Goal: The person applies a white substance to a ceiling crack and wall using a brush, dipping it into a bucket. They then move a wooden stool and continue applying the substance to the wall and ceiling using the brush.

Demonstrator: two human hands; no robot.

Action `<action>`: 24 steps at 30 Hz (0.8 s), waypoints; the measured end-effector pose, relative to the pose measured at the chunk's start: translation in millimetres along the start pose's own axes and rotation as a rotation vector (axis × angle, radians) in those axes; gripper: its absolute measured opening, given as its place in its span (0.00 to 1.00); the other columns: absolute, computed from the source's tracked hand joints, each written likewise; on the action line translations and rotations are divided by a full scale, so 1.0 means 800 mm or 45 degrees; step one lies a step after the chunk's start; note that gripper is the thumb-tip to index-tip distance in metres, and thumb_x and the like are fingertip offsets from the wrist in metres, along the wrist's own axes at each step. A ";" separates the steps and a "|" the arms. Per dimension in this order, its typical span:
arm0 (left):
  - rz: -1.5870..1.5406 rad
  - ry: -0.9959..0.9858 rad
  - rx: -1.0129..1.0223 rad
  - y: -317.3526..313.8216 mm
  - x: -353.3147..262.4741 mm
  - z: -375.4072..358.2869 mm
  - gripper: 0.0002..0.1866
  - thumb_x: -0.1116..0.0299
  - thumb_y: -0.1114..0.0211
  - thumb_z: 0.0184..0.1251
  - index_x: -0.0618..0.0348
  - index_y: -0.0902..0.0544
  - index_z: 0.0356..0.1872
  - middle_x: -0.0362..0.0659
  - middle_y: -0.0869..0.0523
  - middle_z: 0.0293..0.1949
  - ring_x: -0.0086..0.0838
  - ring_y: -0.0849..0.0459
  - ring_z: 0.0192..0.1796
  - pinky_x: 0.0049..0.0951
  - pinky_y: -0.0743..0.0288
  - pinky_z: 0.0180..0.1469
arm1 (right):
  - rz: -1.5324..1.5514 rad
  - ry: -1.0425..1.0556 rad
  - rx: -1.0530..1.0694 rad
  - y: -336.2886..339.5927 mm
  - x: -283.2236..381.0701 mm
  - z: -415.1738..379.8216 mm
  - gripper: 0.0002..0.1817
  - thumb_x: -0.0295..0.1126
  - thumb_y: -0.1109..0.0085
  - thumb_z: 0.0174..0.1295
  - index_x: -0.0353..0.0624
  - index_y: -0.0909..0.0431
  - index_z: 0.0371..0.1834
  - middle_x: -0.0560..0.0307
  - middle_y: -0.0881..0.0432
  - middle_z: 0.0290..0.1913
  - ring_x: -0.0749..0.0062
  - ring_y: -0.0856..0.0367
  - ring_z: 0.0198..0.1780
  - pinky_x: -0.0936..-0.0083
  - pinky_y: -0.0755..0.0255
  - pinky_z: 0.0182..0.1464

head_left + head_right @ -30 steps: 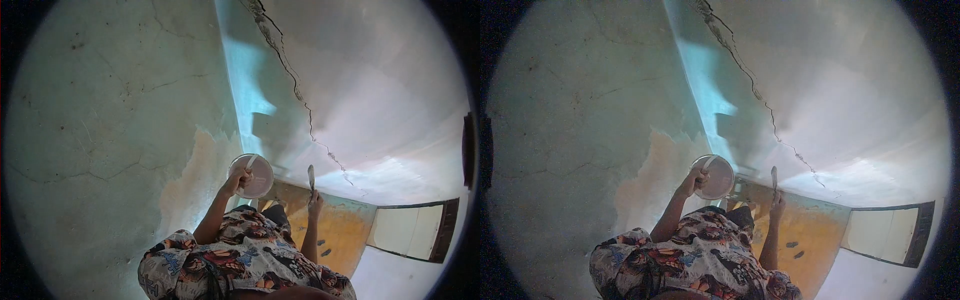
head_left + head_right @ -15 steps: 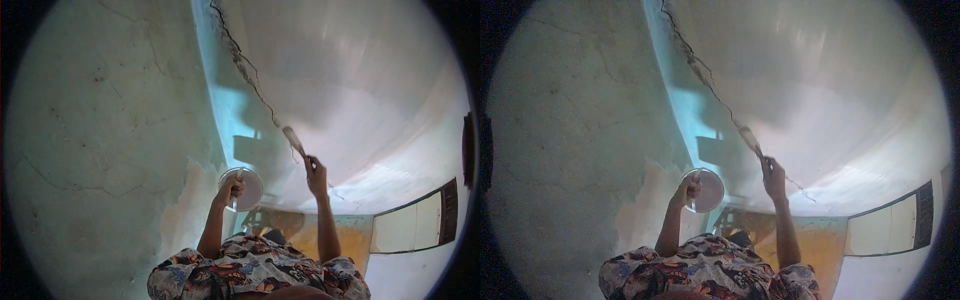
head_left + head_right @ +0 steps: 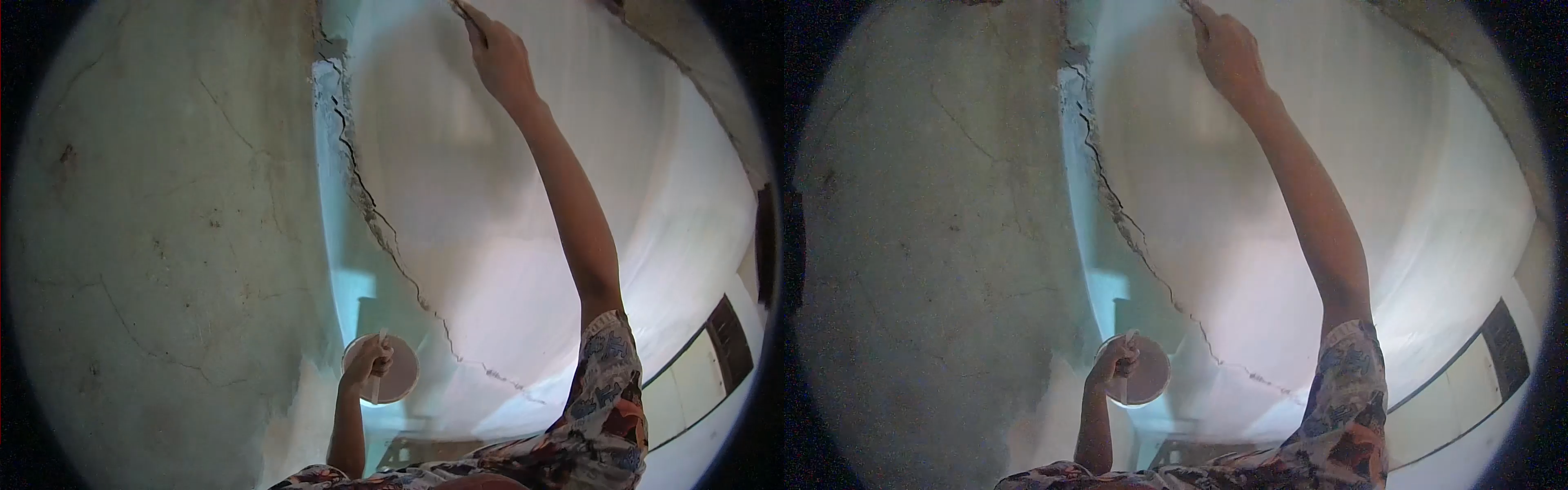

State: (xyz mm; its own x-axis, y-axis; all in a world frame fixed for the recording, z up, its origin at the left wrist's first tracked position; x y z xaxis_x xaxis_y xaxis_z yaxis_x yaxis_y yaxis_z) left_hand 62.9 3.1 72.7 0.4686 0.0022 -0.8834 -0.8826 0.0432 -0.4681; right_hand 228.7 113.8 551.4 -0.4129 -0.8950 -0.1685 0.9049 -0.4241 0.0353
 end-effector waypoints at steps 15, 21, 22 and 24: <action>-0.161 -0.141 0.060 0.032 0.034 0.032 0.08 0.70 0.44 0.57 0.50 0.34 0.35 0.31 0.35 0.21 0.13 0.42 0.15 0.16 0.50 0.16 | -0.404 0.024 0.128 -0.192 -0.029 0.170 0.16 0.26 0.62 0.60 0.36 0.33 0.51 0.33 0.23 0.43 0.41 0.22 0.43 0.53 0.27 0.46; -0.309 -0.119 -0.029 0.030 0.029 0.017 0.09 0.59 0.45 0.66 0.51 0.31 0.34 0.31 0.36 0.20 0.14 0.42 0.16 0.16 0.51 0.16 | -0.497 0.031 0.199 -0.219 -0.026 0.092 0.14 0.27 0.60 0.60 0.35 0.34 0.48 0.37 0.22 0.38 0.45 0.20 0.40 0.52 0.26 0.42; -0.275 -0.107 -0.044 0.038 0.033 0.014 0.06 0.63 0.45 0.63 0.50 0.32 0.34 0.31 0.36 0.20 0.13 0.43 0.15 0.16 0.52 0.16 | -0.526 0.000 0.223 -0.232 -0.021 0.064 0.13 0.27 0.60 0.60 0.35 0.34 0.47 0.38 0.21 0.37 0.45 0.20 0.39 0.53 0.26 0.40; -0.199 -0.078 -0.106 0.036 0.034 0.012 0.09 0.72 0.45 0.57 0.49 0.35 0.34 0.30 0.37 0.21 0.13 0.44 0.15 0.16 0.53 0.15 | -0.566 0.048 0.350 -0.222 0.007 0.010 0.14 0.26 0.56 0.60 0.31 0.32 0.47 0.40 0.20 0.33 0.50 0.19 0.35 0.59 0.25 0.36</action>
State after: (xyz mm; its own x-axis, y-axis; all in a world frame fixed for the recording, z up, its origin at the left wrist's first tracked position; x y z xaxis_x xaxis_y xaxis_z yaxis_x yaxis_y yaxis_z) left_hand 50.5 13.9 35.5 0.5995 0.0629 -0.7979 -0.7977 -0.0350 -0.6020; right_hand 64.9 183.2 552.1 -0.7425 -0.6168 -0.2613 0.5803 -0.7871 0.2091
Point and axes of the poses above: each hand's wrist, its own z-axis towards the middle knuckle, its own y-axis out of the back of the hand, x = y × z, the point moved 3 cm from there along z, towards the middle knuckle
